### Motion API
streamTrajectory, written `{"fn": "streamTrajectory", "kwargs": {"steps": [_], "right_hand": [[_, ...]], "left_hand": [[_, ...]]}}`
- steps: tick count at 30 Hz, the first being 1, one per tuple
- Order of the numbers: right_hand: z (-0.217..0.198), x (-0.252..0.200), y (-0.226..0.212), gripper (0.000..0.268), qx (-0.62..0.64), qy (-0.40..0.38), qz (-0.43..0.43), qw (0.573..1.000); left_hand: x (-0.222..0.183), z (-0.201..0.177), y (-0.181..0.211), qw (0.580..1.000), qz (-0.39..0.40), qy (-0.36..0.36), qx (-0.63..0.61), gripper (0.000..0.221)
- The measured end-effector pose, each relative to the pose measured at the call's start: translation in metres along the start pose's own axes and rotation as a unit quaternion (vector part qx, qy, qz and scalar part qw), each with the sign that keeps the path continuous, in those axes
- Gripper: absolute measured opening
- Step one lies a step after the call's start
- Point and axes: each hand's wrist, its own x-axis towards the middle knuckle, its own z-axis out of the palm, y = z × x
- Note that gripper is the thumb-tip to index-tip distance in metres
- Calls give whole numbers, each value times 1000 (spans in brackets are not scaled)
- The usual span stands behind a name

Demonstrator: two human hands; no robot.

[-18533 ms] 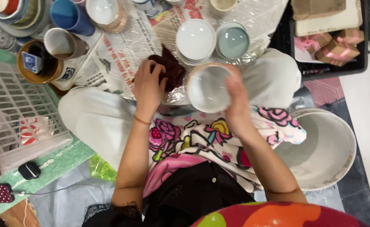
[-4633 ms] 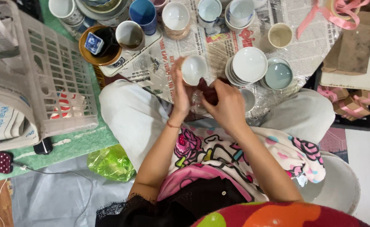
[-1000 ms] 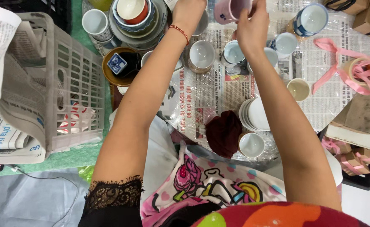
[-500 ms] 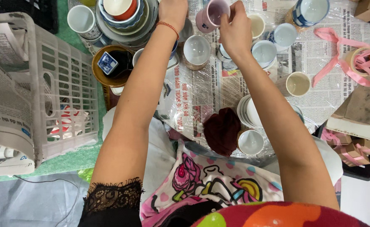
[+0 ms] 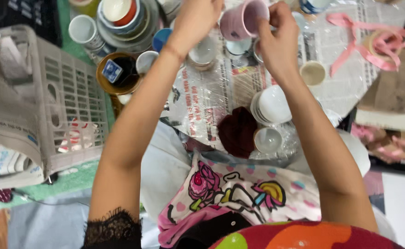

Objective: The person sits on the floor and repeatedly washes small ceramic cups and bowls in a bucket of water, then wipes them dry with a dark cloth. The person handles the items one at a time, rinsing them and placing them on a newspaper-covered surface.

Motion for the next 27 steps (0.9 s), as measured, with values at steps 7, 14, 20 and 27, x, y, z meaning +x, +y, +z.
{"fn": "streamTrajectory", "kwargs": {"steps": [7, 14, 20, 27], "right_hand": [[-135, -180, -63, 3, -237, 131, -64, 960], [-229, -337, -82, 25, -191, 262, 134, 936], [-281, -449, -75, 61, -361, 278, 116, 883], [-328, -582, 42, 71, -188, 380, 344, 838]], "left_hand": [[-130, 35, 220, 837, -48, -264, -476, 57], [-202, 150, 336, 664, -74, -448, -594, 67], [-278, 248, 408, 456, -281, -587, -607, 65], [-452, 419, 464, 486, -471, -549, -490, 64]]}}
